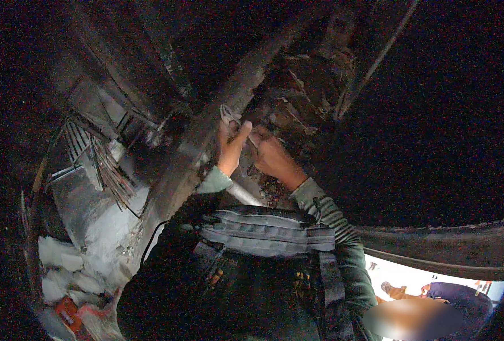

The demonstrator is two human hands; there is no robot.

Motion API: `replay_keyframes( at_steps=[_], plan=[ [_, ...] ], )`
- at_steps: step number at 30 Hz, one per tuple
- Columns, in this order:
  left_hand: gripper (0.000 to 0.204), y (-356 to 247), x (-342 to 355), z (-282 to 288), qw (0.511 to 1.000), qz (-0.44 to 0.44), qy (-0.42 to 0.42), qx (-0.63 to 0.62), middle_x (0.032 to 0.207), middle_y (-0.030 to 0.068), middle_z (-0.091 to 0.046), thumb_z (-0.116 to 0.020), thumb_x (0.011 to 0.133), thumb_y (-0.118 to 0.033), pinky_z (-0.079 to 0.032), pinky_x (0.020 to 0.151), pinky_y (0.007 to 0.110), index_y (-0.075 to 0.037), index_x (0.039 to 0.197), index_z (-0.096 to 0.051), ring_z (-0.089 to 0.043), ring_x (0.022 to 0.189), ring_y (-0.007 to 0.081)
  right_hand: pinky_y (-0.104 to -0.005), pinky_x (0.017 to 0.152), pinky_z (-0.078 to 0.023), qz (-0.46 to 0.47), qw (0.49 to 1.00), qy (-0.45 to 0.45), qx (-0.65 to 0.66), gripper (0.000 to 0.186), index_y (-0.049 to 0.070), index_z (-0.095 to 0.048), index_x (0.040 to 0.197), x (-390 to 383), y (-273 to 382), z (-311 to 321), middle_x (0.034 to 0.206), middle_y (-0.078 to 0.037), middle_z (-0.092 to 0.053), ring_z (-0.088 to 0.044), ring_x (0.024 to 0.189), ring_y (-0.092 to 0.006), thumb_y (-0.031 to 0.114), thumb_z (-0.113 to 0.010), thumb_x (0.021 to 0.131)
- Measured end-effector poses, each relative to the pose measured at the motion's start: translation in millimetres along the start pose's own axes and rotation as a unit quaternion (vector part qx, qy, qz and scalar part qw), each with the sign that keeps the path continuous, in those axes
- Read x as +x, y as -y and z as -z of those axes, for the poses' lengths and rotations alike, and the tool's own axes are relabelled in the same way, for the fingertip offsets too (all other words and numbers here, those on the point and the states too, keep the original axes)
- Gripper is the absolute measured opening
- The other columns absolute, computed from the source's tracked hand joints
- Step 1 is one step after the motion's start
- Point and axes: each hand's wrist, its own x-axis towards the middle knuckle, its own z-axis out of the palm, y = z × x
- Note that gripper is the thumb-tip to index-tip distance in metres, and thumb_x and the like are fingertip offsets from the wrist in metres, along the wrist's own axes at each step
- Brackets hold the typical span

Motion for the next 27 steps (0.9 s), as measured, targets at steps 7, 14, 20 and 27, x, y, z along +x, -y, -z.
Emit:
replay_keyframes(
  at_steps=[7,14,20,27],
  plan=[
    [0.074,11,20,19,0.992,0.090,-0.083,-0.020,0.117,0.0168,-0.044,-0.058,0.077,-0.031,-0.031,0.091,0.031,0.005,0.131,-0.023,-0.038,0.110,0.0207,-0.0343,0.092,-0.034,-0.033,0.991,-0.039,0.121,0.050,0.000,-0.038,0.123,15,2,-8,0.118,-0.022,-0.047,-0.047,0.108,-0.0308,0.012,-0.056,0.079],
    [0.037,-23,35,22,0.974,0.071,-0.037,-0.210,0.097,0.0106,-0.055,-0.048,0.082,-0.014,-0.039,0.079,0.028,0.001,0.114,-0.039,-0.053,0.086,0.0179,-0.0332,0.092,-0.034,-0.091,0.955,-0.087,0.268,0.059,-0.001,-0.034,0.126,7,6,-30,0.115,-0.022,-0.050,-0.048,0.108,-0.0282,0.021,-0.060,0.078],
    [0.026,-29,37,23,0.964,0.067,-0.130,-0.221,0.070,0.0039,-0.046,-0.045,0.080,-0.007,-0.041,0.055,0.029,-0.008,0.106,-0.042,-0.047,0.060,0.0156,-0.0350,0.086,-0.038,-0.007,0.989,-0.081,0.126,0.053,0.001,-0.033,0.127,8,11,-36,0.109,-0.023,-0.052,-0.052,0.101,-0.0317,0.021,-0.054,0.083],
    [0.018,-33,45,22,0.952,0.058,-0.070,-0.292,0.061,0.0004,-0.034,-0.043,0.079,-0.007,-0.031,0.044,0.027,-0.011,0.097,-0.043,-0.033,0.046,0.0117,-0.0331,0.079,-0.043,-0.041,0.981,-0.059,0.182,0.043,0.000,-0.042,0.121,2,3,-40,0.100,-0.017,-0.058,-0.057,0.089,-0.0245,0.023,-0.049,0.086]
  ],
)
